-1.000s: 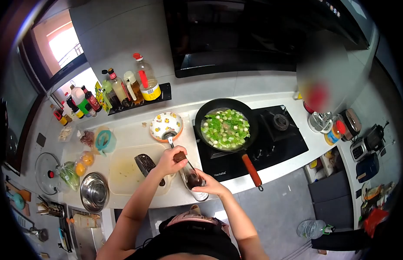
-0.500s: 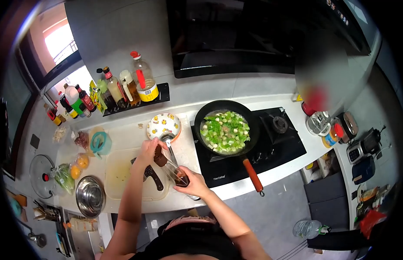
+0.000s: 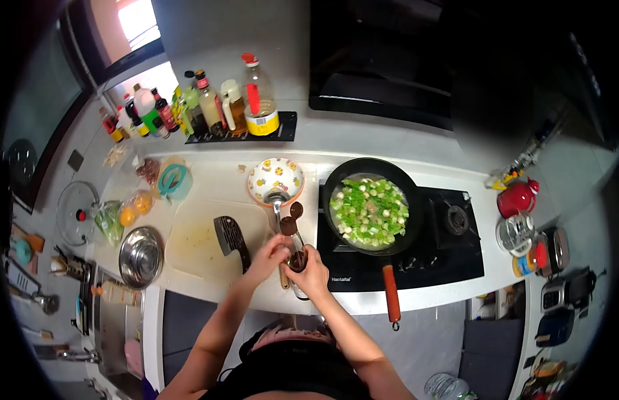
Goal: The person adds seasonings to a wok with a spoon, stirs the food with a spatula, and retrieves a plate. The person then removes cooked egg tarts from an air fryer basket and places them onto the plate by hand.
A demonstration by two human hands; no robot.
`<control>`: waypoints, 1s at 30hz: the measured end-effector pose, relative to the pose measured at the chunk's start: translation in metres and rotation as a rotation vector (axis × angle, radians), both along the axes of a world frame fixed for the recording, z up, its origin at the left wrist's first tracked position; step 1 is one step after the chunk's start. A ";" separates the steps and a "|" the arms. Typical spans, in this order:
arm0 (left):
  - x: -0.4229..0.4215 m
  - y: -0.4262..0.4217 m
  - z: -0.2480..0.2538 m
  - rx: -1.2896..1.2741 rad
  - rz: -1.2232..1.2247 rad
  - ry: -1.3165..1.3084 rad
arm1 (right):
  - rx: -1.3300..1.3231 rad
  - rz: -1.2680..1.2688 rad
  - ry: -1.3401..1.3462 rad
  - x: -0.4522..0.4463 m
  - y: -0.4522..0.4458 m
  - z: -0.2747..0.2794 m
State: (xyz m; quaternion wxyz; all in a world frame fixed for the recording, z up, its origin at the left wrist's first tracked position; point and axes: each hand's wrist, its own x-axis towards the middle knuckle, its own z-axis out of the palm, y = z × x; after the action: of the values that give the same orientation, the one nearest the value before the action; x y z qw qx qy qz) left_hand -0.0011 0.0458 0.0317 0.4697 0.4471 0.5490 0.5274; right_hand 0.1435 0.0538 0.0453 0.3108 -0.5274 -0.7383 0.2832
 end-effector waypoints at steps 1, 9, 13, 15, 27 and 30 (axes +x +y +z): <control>0.008 -0.002 -0.005 0.028 0.029 0.125 | 0.031 0.024 -0.027 -0.001 0.000 -0.005; -0.025 0.001 -0.020 0.037 0.124 -0.029 | 0.126 0.360 -0.024 -0.017 0.027 -0.020; -0.069 0.007 -0.026 0.059 0.102 -0.177 | 0.172 0.289 -0.085 -0.065 0.030 -0.015; -0.098 0.012 -0.026 0.129 0.097 0.083 | 0.199 0.180 -0.016 -0.101 0.026 -0.020; -0.301 0.028 -0.009 0.246 0.551 0.456 | 0.065 -0.119 0.154 -0.199 0.023 -0.069; -0.331 0.037 -0.033 0.170 0.624 0.531 | 0.109 -0.338 0.007 -0.168 0.017 -0.082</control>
State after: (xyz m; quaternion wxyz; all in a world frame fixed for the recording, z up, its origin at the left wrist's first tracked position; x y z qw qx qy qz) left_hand -0.3324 0.0824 -0.0016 0.0907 0.4169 0.7146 0.5543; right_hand -0.0249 0.0708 -0.0366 0.3848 -0.6253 -0.6522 0.1884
